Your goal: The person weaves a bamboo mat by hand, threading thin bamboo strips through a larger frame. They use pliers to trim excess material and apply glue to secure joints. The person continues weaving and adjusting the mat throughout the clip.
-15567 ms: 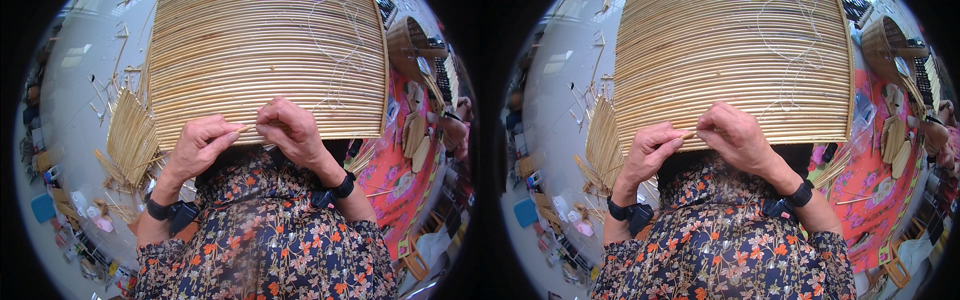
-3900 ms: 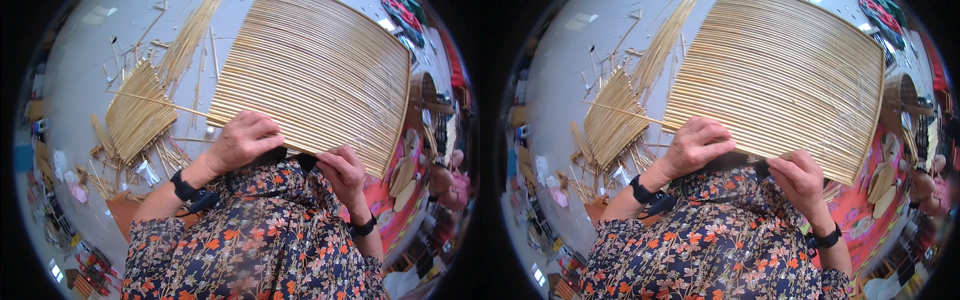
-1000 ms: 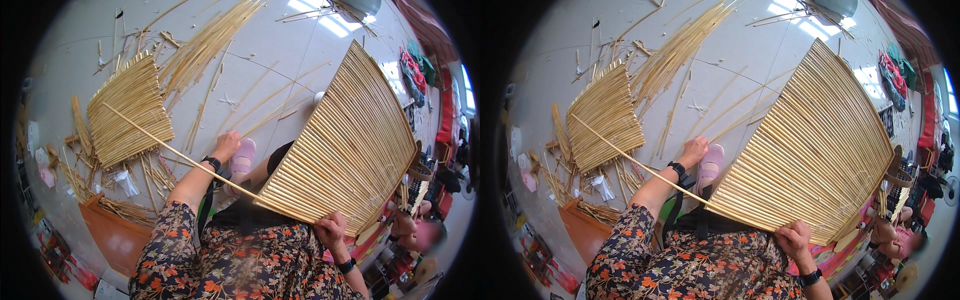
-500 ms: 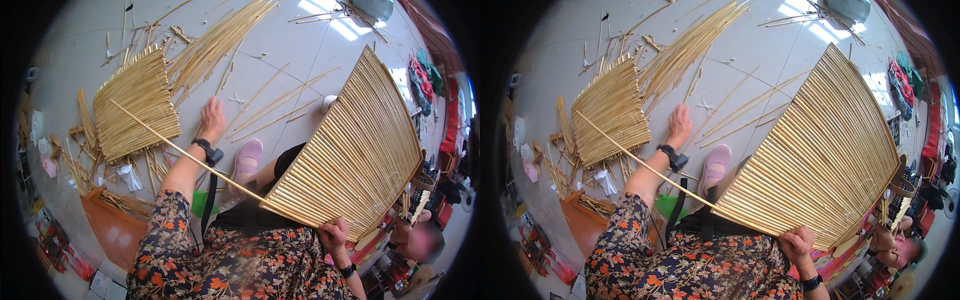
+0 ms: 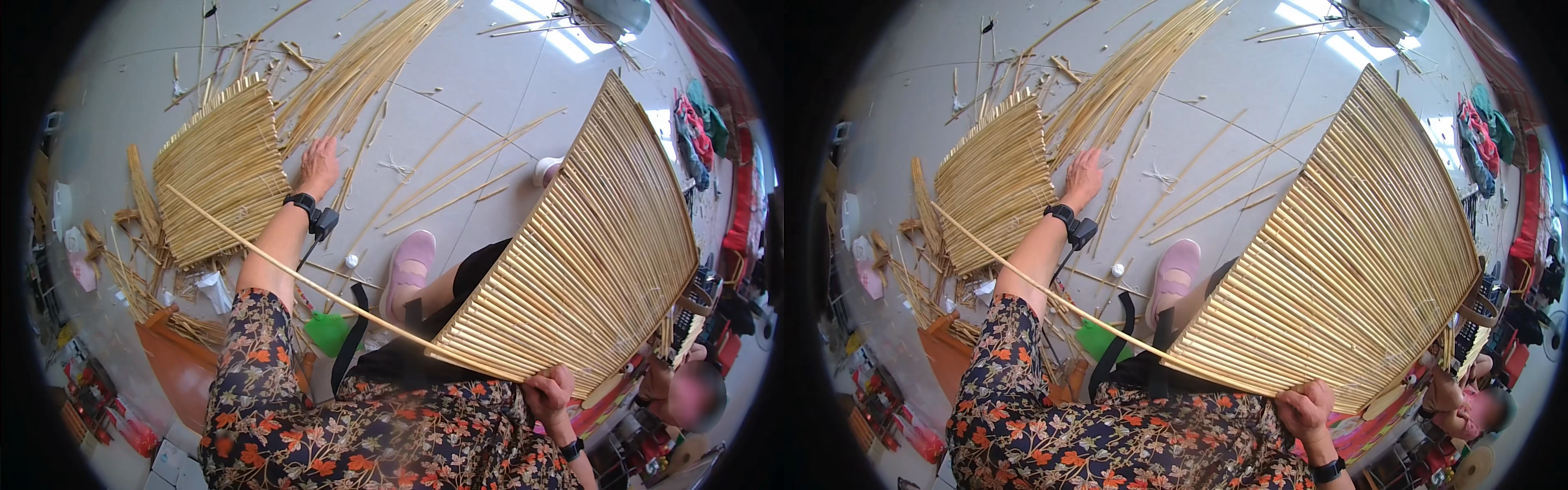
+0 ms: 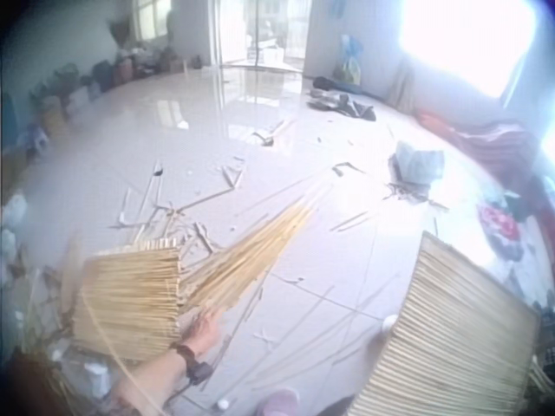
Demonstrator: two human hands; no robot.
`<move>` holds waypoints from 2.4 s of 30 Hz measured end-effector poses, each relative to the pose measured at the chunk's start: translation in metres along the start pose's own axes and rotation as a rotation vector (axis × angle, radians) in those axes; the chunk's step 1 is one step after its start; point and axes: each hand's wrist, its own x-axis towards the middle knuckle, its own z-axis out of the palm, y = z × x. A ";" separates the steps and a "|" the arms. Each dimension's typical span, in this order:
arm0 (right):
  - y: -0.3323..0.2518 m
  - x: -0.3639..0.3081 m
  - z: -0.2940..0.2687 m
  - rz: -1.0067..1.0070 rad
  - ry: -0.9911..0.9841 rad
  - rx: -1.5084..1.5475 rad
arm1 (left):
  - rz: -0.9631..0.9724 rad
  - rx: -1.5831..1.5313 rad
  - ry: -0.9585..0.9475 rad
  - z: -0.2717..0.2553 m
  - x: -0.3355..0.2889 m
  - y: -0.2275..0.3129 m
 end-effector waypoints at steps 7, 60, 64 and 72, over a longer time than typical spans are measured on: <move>-0.003 0.000 -0.002 -0.004 -0.010 -0.016 | -0.106 0.011 0.096 -0.016 0.018 -0.019; -0.018 0.008 -0.007 -0.017 -0.051 -0.025 | 0.003 0.233 0.161 -0.002 0.015 -0.028; -0.018 0.010 -0.007 -0.024 -0.043 -0.019 | -0.019 0.110 0.190 0.015 0.005 -0.024; -0.017 0.010 -0.003 -0.036 -0.014 -0.012 | 0.060 0.130 0.120 0.012 -0.012 -0.006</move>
